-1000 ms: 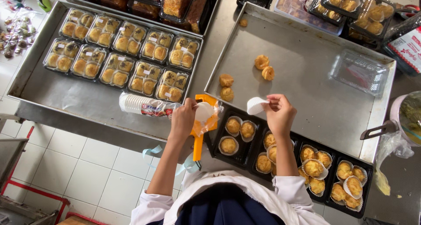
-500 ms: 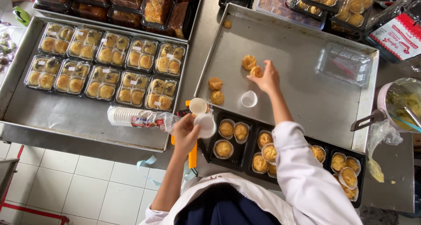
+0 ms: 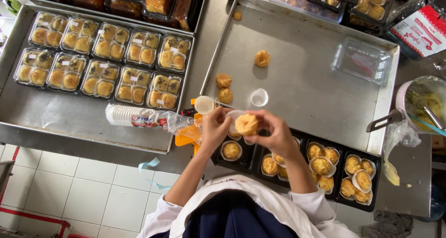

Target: The person places cream puffs into paper liners and then into plastic containers, then uses a pricing gun to label the containers and stacks them on a counter.

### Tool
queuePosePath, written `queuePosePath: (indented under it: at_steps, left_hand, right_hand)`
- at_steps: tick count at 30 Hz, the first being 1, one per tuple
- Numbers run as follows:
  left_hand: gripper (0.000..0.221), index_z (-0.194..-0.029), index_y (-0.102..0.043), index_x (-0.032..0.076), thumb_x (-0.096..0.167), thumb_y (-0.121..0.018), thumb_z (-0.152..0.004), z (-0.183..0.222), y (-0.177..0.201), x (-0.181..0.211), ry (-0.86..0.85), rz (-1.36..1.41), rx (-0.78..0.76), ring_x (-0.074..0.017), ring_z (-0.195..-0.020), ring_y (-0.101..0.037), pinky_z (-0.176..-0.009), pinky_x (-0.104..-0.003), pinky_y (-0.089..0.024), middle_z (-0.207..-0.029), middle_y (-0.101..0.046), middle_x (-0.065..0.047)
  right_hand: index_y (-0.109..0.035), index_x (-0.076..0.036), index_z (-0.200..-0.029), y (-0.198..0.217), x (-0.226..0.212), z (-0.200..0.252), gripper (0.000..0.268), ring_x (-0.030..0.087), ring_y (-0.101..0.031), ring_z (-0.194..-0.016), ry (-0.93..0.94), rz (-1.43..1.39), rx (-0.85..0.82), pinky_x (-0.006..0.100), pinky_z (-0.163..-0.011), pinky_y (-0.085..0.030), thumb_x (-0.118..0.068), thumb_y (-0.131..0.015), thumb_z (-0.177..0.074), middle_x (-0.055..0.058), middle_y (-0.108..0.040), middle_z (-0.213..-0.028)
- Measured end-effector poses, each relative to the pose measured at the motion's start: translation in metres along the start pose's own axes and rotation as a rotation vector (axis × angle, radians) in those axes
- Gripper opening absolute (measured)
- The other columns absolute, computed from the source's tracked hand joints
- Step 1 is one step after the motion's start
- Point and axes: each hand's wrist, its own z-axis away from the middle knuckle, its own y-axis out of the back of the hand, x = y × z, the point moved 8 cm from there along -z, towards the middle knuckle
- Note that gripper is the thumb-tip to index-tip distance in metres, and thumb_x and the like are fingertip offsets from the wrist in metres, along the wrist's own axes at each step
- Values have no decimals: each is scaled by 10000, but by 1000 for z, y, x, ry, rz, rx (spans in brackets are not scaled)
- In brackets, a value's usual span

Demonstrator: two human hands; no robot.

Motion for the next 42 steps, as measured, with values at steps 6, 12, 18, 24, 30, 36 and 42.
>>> queuePosePath:
  at_steps: [6, 12, 18, 24, 30, 36, 42]
  left_hand:
    - [105, -953, -652, -31, 67, -616, -966, 25, -33, 3, 49, 35, -133, -5, -732, -601, -608, -198, -495, -818, -699, -17]
    - [141, -953, -590, -9, 108, -577, -1032, 44, -46, -9, 42, 291, -188, -16, -805, -570, -681, -208, -514, -875, -632, 17]
    - [258, -886, -526, 41, 185, -601, -1086, 48, -41, -20, 22, 307, -163, -40, -748, -505, -640, -218, -432, -805, -545, 14]
    - [238, -881, -531, 54, 207, -556, -1062, 57, -49, -40, 257, 543, -163, -49, -758, -604, -695, -231, -567, -830, -606, 17]
    - [212, -927, -578, 12, 154, -604, -1082, 81, -48, -95, 260, 341, -93, -56, -640, -513, -530, -212, -399, -760, -572, 2]
    - [174, -989, -621, 5, 160, -616, -1068, 108, -49, -74, 140, 38, -170, -120, -812, -603, -713, -302, -527, -881, -697, -70]
    - [482, -1066, -724, 55, 488, -661, -863, 127, -59, -7, -687, -1024, -450, -317, -1360, -460, -1108, -707, -197, -1223, -657, -78]
  right_hand:
    - [-608, -71, -1376, -2, -12, 29, 683, 190, -715, -963, 65, 895, 200, 333, -846, -571, -193, -883, -763, 81, -726, -1094]
    - [-660, -108, -1264, -3, -13, 44, 556, 274, -590, -1109, 272, 929, 299, 430, -1010, -418, -368, -848, -810, 95, -689, -1123]
    - [-703, -154, -1190, -2, -17, 49, 513, 226, -580, -1114, 382, 968, 309, 438, -1019, -376, -486, -802, -811, 40, -735, -1134]
    - [-735, -131, -1220, 2, -6, 49, 511, 181, -699, -1007, 269, 617, 241, 326, -884, -587, -354, -851, -776, 64, -700, -1106]
    - [-746, -112, -1209, -14, 8, 70, 465, 192, -711, -958, 212, 734, 254, 306, -803, -582, -135, -909, -774, 93, -636, -1117]
    - [-734, -67, -1163, -12, 54, 94, 468, 217, -729, -929, 157, 814, 275, 321, -760, -626, -127, -904, -732, 139, -631, -1193]
    - [-716, 1, -1155, 25, 110, 108, 365, 220, -735, -1050, 12, 501, 401, 285, -771, -618, -149, -840, -846, 142, -674, -1199]
